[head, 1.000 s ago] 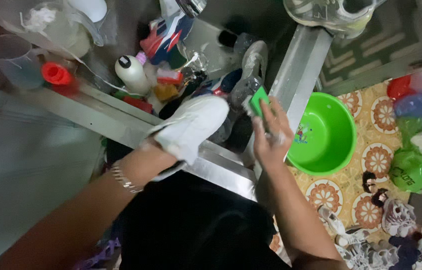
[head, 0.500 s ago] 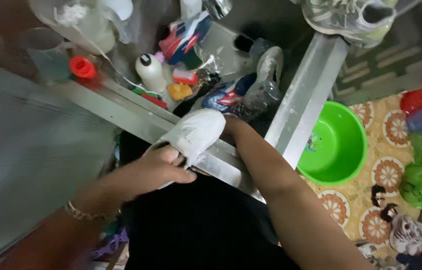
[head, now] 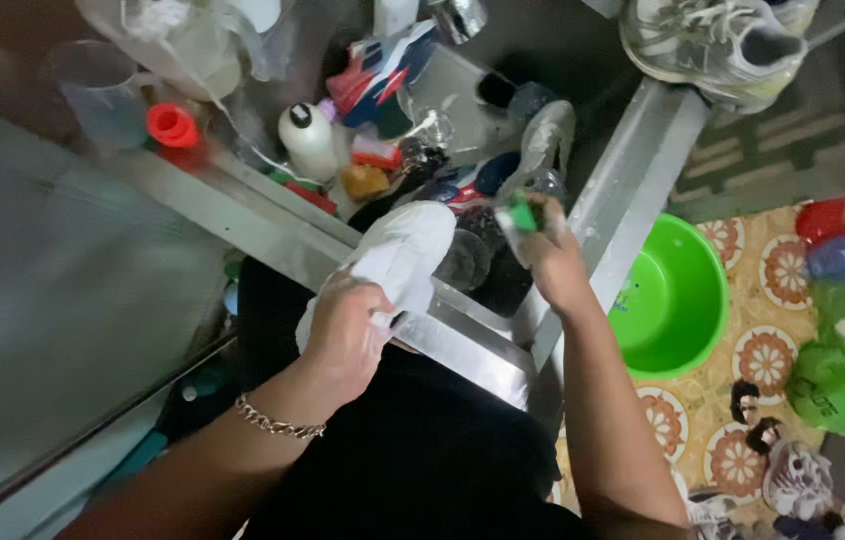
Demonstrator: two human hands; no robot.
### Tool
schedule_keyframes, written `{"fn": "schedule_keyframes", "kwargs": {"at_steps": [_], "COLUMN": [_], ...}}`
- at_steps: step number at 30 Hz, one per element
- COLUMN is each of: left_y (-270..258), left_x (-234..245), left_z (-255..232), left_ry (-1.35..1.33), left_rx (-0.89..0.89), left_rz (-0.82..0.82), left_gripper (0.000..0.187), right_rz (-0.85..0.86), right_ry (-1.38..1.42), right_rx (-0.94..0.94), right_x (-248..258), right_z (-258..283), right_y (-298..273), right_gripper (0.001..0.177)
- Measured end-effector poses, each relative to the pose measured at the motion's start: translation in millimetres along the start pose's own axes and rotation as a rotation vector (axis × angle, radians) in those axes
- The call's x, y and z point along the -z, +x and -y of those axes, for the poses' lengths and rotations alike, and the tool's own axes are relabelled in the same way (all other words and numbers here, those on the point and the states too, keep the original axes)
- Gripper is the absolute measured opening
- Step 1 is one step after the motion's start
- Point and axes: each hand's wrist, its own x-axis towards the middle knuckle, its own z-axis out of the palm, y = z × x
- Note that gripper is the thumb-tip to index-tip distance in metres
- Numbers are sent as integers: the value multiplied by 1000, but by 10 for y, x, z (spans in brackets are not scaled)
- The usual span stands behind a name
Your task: The person scrubs a white sneaker with a green brush and a red brush, rinsing it under running water in a sink. The person scrubs the upper, sole, and sides of the shoe, then rinses it thoroughly.
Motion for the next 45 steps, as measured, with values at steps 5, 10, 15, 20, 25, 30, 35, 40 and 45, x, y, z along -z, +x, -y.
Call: {"fn": "schedule_keyframes", "kwargs": {"at_steps": [5,10,15,20,25,30,35,40,45], "left_y": [376,-4,316,710,988,446,435,326,138], "left_x": [-124,-339,-85,50,187,9,30,-99,-224], "left_z": [416,232,290,467,599,444,390,268,170], "left_ry": [191,320,416,296,216,48,22,-52,-155], "left_rx": [-229,-389,-628,-448,-506,-365,-328,-214,-169], "left_rz": [281,612,700,831,834,780,748,635,627], "left_gripper": [78,65,58,75,74,97,92,89,91], "right_rz": [-212,-72,143,38,129,-55,-39,-105,-160], "right_ry": [188,8,46,-103,-95,-84,-98,-149,-129], "right_rx": [260,484,711,710,791,839,851,804,743], "right_x": [-308,-695,-963,-750,-926,-664,-695,-741,-558], "right_z": [80,492,792,490,899,673,590,830,511], "right_y": [-220,-215,-320,88,-252,26,-139,-308,-130], "right_gripper": [56,46,33,35,41,30,35,37,38]}}
